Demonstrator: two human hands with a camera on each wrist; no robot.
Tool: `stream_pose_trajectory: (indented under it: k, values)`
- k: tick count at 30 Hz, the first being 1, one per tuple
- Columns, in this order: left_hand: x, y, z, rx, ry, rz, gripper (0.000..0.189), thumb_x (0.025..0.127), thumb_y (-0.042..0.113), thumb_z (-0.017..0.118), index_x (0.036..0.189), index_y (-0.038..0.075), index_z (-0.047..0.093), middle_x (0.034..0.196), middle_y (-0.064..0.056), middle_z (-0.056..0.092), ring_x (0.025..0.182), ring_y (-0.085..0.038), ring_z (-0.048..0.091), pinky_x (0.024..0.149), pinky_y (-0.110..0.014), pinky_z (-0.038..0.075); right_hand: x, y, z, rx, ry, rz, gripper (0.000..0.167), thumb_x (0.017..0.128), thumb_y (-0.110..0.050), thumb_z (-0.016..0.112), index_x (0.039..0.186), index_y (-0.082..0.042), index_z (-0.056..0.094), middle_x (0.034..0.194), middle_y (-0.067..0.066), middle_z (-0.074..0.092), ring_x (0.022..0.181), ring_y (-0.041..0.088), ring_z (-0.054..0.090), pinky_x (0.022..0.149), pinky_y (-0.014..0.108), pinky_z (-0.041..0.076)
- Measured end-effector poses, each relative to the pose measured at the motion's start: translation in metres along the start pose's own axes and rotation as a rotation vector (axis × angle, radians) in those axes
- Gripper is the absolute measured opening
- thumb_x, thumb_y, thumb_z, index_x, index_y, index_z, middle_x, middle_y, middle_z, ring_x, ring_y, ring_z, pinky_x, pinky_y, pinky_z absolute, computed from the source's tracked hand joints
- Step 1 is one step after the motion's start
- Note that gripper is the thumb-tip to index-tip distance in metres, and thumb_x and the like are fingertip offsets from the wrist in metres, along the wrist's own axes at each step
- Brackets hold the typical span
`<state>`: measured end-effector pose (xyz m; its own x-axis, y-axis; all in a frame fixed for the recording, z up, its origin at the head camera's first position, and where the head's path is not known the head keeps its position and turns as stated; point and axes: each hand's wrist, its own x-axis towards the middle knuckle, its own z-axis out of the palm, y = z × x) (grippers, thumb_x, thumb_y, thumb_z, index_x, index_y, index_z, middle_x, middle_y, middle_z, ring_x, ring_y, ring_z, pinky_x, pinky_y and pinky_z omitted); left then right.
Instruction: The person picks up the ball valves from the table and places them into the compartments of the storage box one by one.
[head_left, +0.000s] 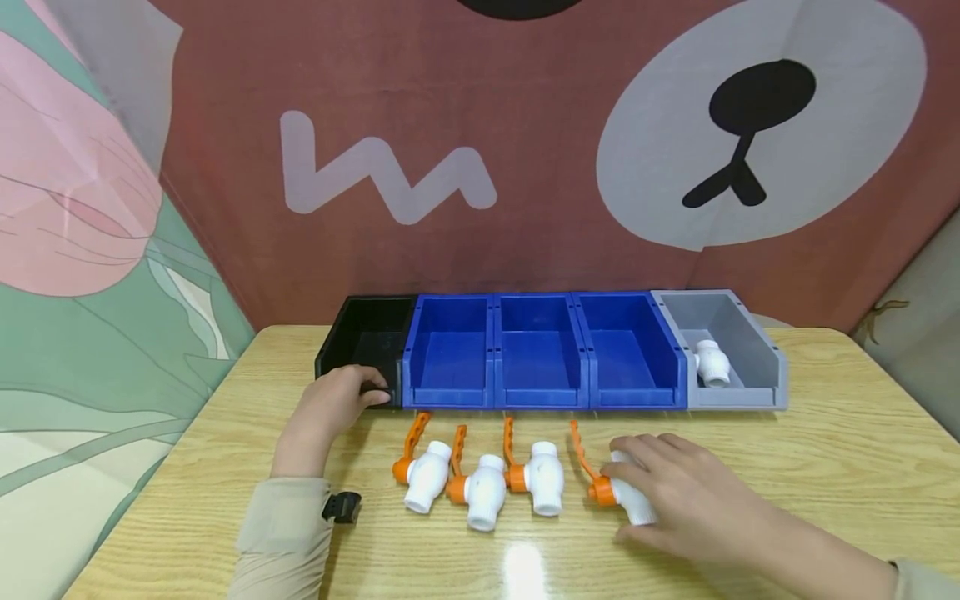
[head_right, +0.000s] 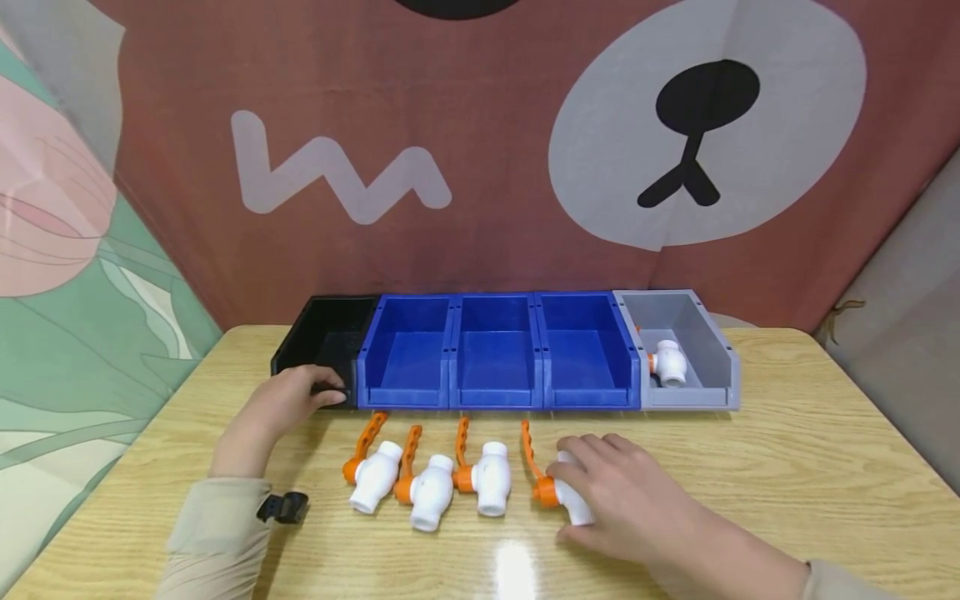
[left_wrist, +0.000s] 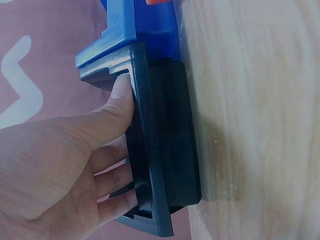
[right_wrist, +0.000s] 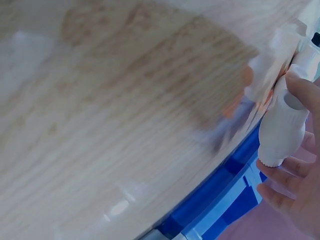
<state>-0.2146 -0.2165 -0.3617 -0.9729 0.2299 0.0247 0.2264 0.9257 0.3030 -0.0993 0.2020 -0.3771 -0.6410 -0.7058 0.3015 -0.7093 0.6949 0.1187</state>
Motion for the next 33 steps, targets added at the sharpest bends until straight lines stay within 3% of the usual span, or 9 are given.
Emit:
stream_pose_trajectory:
  k: [11, 20, 33]
  values:
    - [0.000, 0.001, 0.000, 0.005, -0.003, -0.004, 0.015, 0.092, 0.022, 0.071, 0.101, 0.011, 0.074, 0.106, -0.009, 0.071, 0.098, -0.031, 0.065, 0.087, -0.051, 0.052, 0.000, 0.011, -0.012, -0.030, 0.022, -0.018, 0.062, 0.067, -0.056, 0.084, 0.110, -0.015, 0.069, 0.115, 0.006, 0.063, 0.102, 0.027, 0.063, 0.086, 0.051, 0.053]
    - [0.000, 0.000, 0.000, 0.004, -0.002, -0.006, 0.015, 0.092, 0.022, 0.071, 0.101, 0.011, 0.074, 0.106, -0.009, 0.071, 0.099, -0.032, 0.065, 0.087, -0.051, 0.052, 0.005, 0.023, -0.024, -0.062, 0.071, -0.030, 0.064, 0.058, -0.053, 0.089, 0.105, -0.015, 0.068, 0.109, 0.006, 0.064, 0.095, 0.024, 0.065, 0.078, 0.045, 0.055]
    - [0.000, 0.001, 0.000, 0.002, 0.003, 0.000, 0.015, 0.092, 0.022, 0.071, 0.101, 0.010, 0.074, 0.106, -0.010, 0.071, 0.099, -0.032, 0.065, 0.087, -0.051, 0.052, 0.016, 0.043, -0.041, -0.097, -0.017, 0.026, 0.068, 0.056, -0.047, 0.093, 0.109, -0.012, 0.068, 0.115, 0.010, 0.062, 0.098, 0.030, 0.065, 0.077, 0.049, 0.057]
